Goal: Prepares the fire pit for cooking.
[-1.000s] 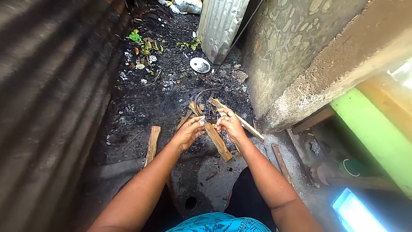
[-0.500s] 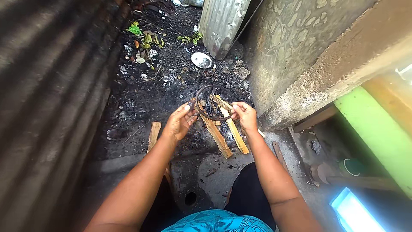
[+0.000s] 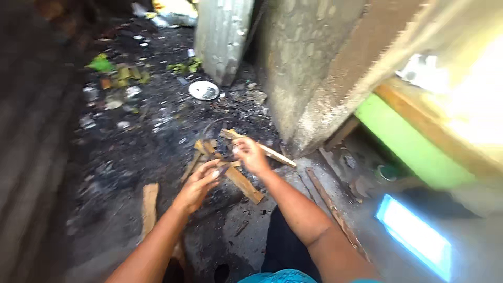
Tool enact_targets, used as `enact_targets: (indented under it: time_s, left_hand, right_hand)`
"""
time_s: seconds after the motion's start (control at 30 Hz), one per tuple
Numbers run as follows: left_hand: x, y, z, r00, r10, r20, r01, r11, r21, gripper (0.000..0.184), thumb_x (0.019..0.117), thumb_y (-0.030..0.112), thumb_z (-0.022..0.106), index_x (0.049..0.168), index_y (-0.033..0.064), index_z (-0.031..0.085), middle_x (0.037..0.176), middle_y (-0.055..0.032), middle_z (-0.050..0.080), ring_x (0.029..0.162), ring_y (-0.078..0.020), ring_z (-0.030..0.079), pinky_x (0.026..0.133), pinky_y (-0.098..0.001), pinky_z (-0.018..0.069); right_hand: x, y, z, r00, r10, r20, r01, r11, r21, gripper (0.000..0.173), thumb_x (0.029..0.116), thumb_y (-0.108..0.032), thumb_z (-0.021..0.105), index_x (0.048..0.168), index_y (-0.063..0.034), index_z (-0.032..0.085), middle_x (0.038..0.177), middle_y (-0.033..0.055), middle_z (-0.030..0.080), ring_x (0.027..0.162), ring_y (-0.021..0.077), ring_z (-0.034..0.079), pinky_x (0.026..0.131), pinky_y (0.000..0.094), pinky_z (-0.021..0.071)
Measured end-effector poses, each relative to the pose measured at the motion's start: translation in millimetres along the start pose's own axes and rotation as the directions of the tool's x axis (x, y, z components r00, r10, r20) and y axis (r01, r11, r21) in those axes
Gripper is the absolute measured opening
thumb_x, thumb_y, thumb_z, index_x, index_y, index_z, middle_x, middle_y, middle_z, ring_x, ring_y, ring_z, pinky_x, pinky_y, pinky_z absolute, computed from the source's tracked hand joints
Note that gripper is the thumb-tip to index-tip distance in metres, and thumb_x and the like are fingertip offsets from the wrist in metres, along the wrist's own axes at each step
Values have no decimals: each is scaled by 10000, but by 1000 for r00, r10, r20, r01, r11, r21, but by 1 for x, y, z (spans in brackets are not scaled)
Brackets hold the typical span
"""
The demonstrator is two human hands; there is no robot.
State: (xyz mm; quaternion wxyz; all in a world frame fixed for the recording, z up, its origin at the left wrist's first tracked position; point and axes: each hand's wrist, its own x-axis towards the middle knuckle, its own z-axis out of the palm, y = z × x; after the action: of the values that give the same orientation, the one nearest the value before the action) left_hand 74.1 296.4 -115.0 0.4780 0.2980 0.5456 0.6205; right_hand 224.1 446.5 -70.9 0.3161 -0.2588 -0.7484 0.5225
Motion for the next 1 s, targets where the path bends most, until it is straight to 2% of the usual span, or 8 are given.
enact_targets:
  time_s: [0.23, 0.4, 0.57, 0.63, 0.73, 0.8, 0.87, 1.0]
  left_hand:
    - [6, -15, 13, 998, -39, 51, 34, 995, 88, 496, 841, 183, 668, 1326, 102, 603, 1171, 26, 678, 988, -93, 677, 825, -281, 599]
    - [17, -31, 11, 989, -91, 114, 78, 990, 113, 497, 836, 219, 690, 1318, 162, 584, 1156, 39, 682, 999, -123, 687, 827, -331, 612]
    - [27, -44, 16, 982, -169, 78, 159, 979, 128, 562, 829, 56, 616, 1343, 205, 440, 1107, 14, 692, 907, -140, 715, 751, -323, 629]
    - [31, -53, 21, 978, -208, 35, 201, 970, 139, 597, 793, -1, 604, 1321, 202, 415, 1050, 9, 675, 812, -126, 706, 699, -299, 625]
    - [34, -68, 30, 960, -280, -1, 276, 944, 182, 580, 796, -51, 595, 1300, 163, 405, 1002, -3, 665, 772, -114, 698, 699, -287, 623]
    - [33, -76, 41, 952, -307, 7, 296, 923, 247, 534, 833, -45, 598, 1310, 103, 410, 1009, -14, 658, 791, -111, 699, 725, -289, 625]
    - [37, -84, 54, 949, -314, 39, 289, 911, 294, 512, 836, -24, 618, 1307, 63, 437, 1013, -16, 661, 809, -105, 702, 746, -290, 626]
    - [39, -103, 68, 924, -372, 92, 314, 873, 372, 414, 844, -40, 636, 1226, 42, 497, 958, -7, 696, 794, -102, 709, 738, -292, 624]
  right_hand:
    - [-5, -26, -42, 999, -28, -40, 31, 997, 75, 235, 1036, 14, 506, 1139, 56, 713, 1121, 208, 658, 888, 244, 658, 818, 407, 579]
    - [-58, -42, -122, 926, -212, -311, 263, 956, 130, 237, 983, 71, 496, 1036, 55, 727, 1092, 156, 650, 816, 176, 644, 702, 339, 588]
    - [-152, 54, -195, 785, 66, -616, 68, 979, 191, 300, 1006, -18, 435, 1111, 40, 710, 1132, 133, 639, 809, 136, 632, 701, 309, 576]
    - [-206, 122, -210, 666, 419, -617, -252, 905, 344, 304, 1065, -123, 437, 1204, -7, 681, 1148, 117, 648, 795, 136, 616, 714, 320, 549]
    - [-293, 219, -220, 311, 773, -554, -522, 625, 580, 347, 1086, -224, 494, 1295, 13, 637, 1096, 170, 668, 816, 201, 639, 753, 373, 559]
    - [-351, 259, -213, 145, 815, -561, -616, 518, 594, 376, 1076, -257, 520, 1274, 46, 620, 990, 177, 650, 739, 213, 606, 703, 395, 544]
    - [-385, 276, -215, 26, 828, -560, -664, 433, 610, 404, 1077, -272, 533, 1297, 57, 613, 1107, 252, 661, 859, 316, 650, 797, 493, 553]
    - [-418, 291, -206, -95, 838, -538, -722, 314, 617, 400, 1086, -253, 509, 1297, 69, 619, 1238, 313, 633, 1058, 422, 655, 940, 588, 516]
